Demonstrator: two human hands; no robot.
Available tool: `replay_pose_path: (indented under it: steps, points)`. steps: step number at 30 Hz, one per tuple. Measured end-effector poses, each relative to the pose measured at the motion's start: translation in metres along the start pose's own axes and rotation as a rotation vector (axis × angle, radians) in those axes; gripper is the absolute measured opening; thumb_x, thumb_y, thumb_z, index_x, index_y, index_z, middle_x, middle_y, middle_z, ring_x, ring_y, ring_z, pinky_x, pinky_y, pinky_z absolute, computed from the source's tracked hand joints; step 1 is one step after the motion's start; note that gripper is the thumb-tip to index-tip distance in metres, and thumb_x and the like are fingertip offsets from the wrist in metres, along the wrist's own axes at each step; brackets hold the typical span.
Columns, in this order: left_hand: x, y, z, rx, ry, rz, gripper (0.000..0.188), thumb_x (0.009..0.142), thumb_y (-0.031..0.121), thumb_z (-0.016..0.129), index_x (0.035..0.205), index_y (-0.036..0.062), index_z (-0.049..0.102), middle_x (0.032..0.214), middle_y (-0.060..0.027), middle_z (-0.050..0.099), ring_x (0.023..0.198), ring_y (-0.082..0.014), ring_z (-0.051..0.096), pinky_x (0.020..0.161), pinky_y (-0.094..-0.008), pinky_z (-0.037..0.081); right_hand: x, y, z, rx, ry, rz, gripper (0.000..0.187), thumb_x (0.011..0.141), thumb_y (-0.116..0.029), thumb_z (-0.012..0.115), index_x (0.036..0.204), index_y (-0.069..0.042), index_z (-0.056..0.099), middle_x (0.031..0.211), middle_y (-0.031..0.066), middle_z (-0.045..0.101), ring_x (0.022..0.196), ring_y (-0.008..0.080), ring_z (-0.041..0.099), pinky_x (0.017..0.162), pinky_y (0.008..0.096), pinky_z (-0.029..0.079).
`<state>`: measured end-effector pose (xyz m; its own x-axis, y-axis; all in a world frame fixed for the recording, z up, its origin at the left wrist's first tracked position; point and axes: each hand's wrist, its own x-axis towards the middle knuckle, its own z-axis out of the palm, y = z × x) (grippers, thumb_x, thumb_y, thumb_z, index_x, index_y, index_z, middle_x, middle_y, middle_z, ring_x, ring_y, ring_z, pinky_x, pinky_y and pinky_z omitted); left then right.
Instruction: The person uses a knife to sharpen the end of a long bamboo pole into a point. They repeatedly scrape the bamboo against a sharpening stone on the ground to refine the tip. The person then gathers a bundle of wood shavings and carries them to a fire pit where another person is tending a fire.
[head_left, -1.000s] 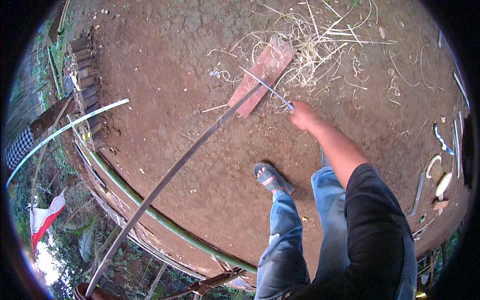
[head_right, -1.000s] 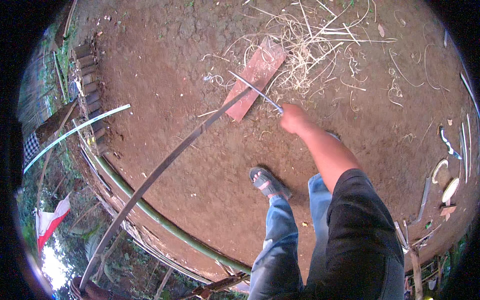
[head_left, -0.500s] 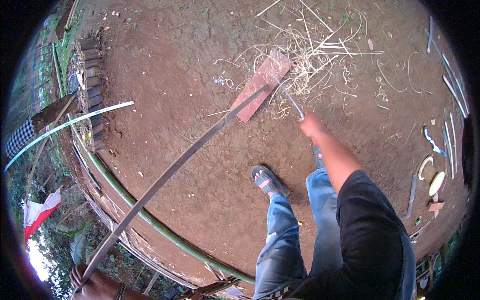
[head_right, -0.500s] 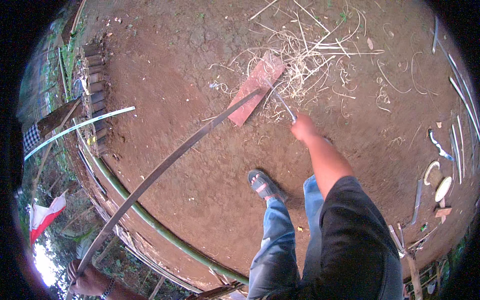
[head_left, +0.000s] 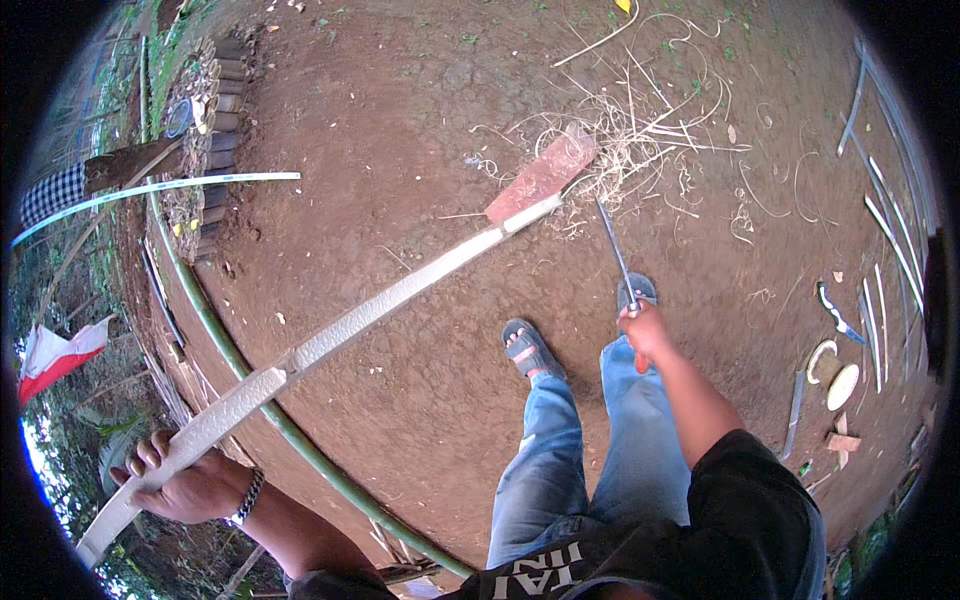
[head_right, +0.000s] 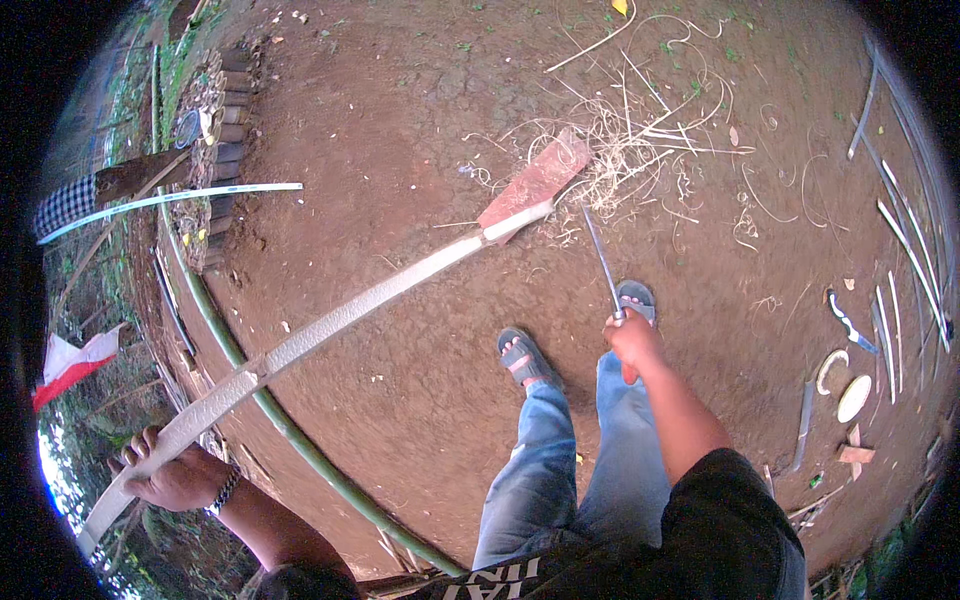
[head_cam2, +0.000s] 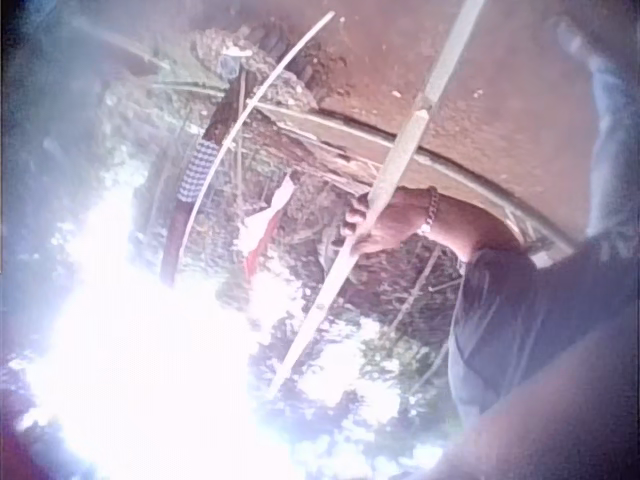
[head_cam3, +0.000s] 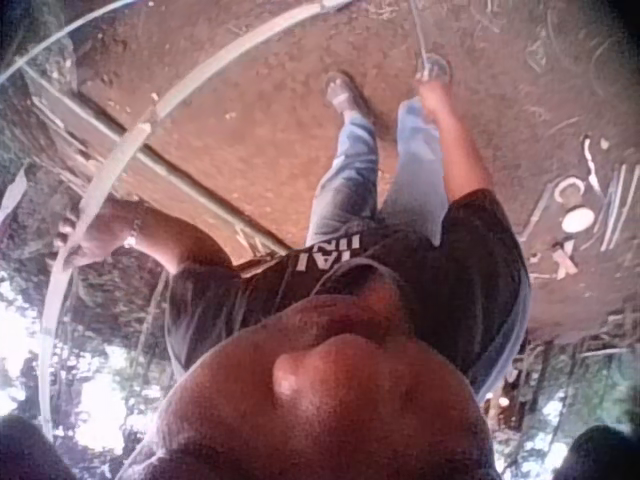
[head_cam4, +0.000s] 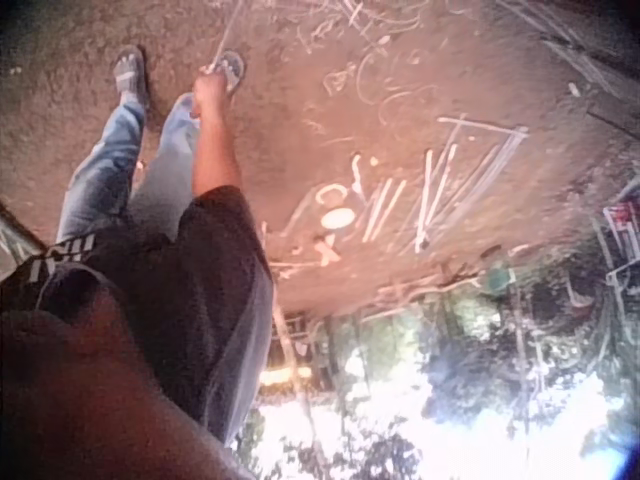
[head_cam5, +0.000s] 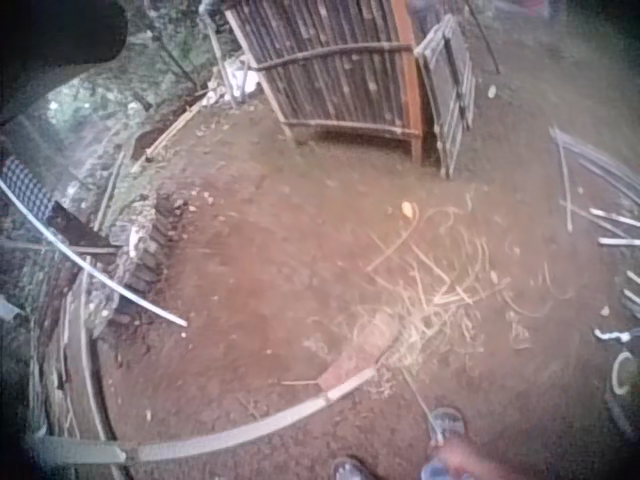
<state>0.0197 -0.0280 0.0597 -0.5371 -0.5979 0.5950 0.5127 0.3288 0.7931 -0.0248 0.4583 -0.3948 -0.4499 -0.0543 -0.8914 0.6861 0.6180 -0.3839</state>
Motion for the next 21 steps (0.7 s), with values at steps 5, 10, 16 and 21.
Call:
replay_pose_path:
  steps: [5, 10, 16, 21]
  points:
    - [-0.015, 0.011, 0.036, 0.147, 0.139, 0.043, 0.038, 0.105, 0.037, 0.028, 0.125, 0.0088, 0.044, 0.082, -0.0044, 0.046, 0.067, -0.015, 0.044, 0.06, -0.031, 0.042, -0.021, -0.017, 0.016, 0.037, 0.037, -0.214, 0.017, 0.079, -0.014, 0.066, 0.092, -0.005, 0.06, 0.073, 0.0076, 0.063, 0.063, 0.02, 0.061, 0.058, 0.0346, 0.047]
    - [-0.03, 0.009, 0.039, -0.064, 0.036, -0.01, 0.036, 0.104, 0.041, 0.032, 0.1, 0.0106, 0.05, 0.07, -0.0014, 0.042, 0.056, -0.0136, 0.04, 0.053, -0.0282, 0.038, -0.037, -0.057, 0.027, 0.011, -0.027, -0.213, 0.022, 0.077, -0.018, 0.067, 0.094, -0.004, 0.063, 0.083, 0.0128, 0.068, 0.076, 0.0276, 0.066, 0.069, 0.037, 0.05]
    - [-0.027, 0.007, 0.036, -0.084, 0.049, -0.024, 0.038, 0.103, 0.044, 0.035, 0.087, 0.0123, 0.048, 0.067, 0.0011, 0.042, 0.053, -0.0109, 0.037, 0.05, -0.0242, 0.035, -0.067, -0.095, 0.032, -0.052, -0.06, -0.258, 0.022, 0.078, -0.017, 0.067, 0.095, -0.004, 0.062, 0.083, 0.0131, 0.067, 0.076, 0.0286, 0.066, 0.069, 0.0381, 0.05]
    - [-0.03, 0.005, 0.049, -0.167, -0.017, -0.052, 0.039, 0.101, 0.045, 0.038, 0.087, 0.0115, 0.05, 0.068, 0.0011, 0.046, 0.053, -0.0096, 0.04, 0.05, -0.0239, 0.036, -0.083, -0.117, 0.048, -0.048, -0.075, -0.377, 0.024, 0.08, -0.018, 0.069, 0.097, -0.004, 0.061, 0.082, 0.0134, 0.066, 0.075, 0.029, 0.064, 0.067, 0.0398, 0.05]
